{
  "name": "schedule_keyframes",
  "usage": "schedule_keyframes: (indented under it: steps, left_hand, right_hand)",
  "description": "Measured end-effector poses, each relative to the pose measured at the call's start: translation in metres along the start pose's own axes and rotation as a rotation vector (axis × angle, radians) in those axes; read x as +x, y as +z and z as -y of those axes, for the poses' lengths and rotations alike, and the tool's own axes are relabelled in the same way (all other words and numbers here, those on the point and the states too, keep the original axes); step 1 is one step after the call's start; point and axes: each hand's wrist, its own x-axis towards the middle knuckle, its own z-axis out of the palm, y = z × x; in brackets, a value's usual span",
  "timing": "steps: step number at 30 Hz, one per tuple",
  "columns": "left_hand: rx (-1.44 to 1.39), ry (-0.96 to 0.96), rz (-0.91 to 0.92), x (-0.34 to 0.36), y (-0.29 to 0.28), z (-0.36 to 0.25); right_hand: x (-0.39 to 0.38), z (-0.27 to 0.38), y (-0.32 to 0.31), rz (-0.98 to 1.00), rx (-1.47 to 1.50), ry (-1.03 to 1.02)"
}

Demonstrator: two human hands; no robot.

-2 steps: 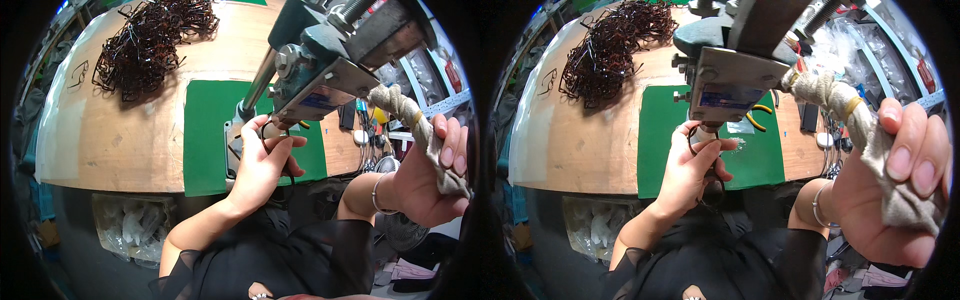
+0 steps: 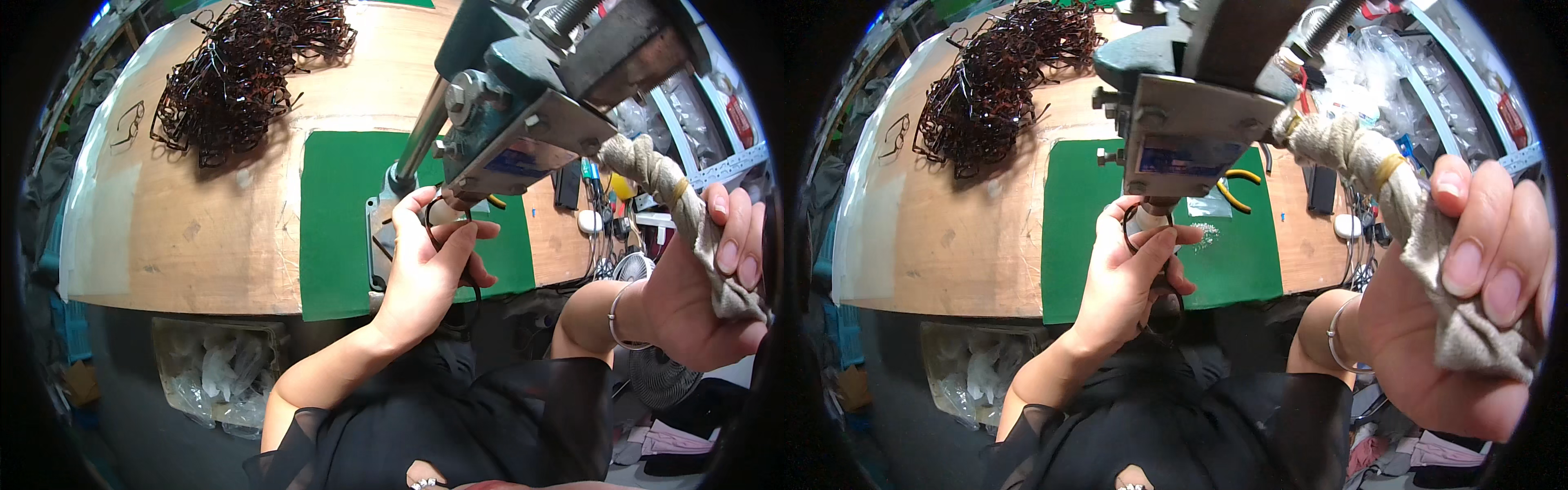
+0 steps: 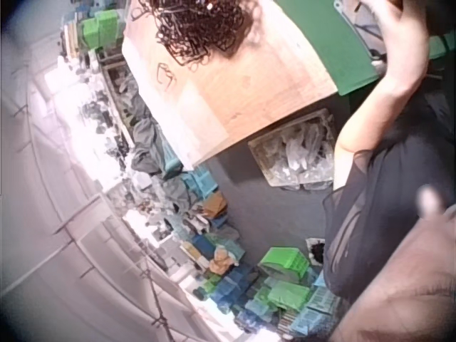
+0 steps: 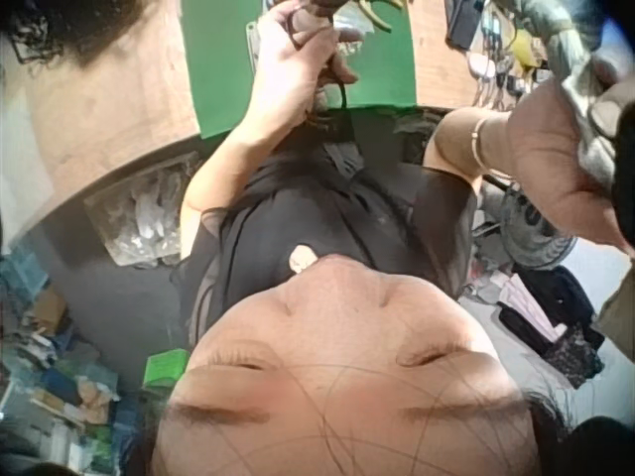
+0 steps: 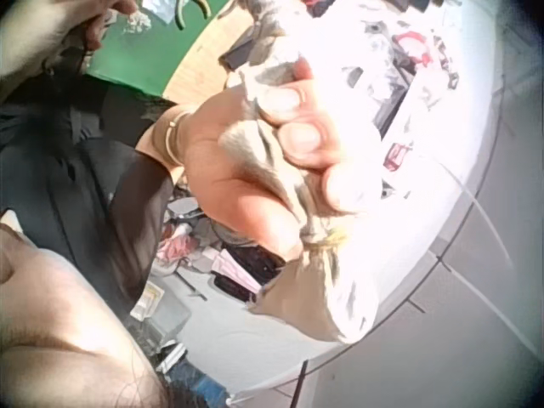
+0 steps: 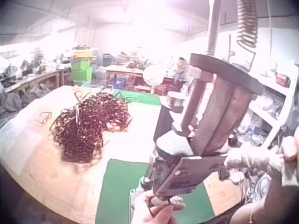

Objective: The person sorts through a pile of eyeglass frames, selects one, and uses a grinding machine to shape the frame's arms. They repeatedly adjust the frame and operate the machine to refine the fit.

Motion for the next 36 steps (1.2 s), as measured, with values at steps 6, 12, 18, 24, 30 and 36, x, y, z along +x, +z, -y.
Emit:
schedule_keyframes:
  steps: [6,12,18,24,30,36]
  left_hand:
    - [0.063,0.134,0.001,0.007,-0.001,0.014]
    - [0.107,0.056,0.044,0.008,-0.004,0.000]
    - [-0.015,0.012,0.025,-0.028,-0.031,-0.015]
    - [-0.149,-0.021,0.035,-0.048,-0.045,-0.017]
    - [-0.177,-0.075,0.020,-0.051,-0.051,-0.018]
    - [-0.644,-0.244,0.229,-0.052,-0.065,-0.021]
  right_hand:
    - [-0.038,-0.003,0.038,-0.368,-0.252,-0.080]
    - [0.014,0.013,0.010,-0.286,-0.317,0.174]
    - [-0.046,-0.023,0.012,-0.554,-0.682,0.109]
    - [-0.143,-0.068,0.034,-0.667,-0.162,0.987]
    - [-0.157,-0.075,0.034,-0.598,-0.152,1.077]
    - [-0.174,-0.076,0.043,-0.537,-0.121,1.202]
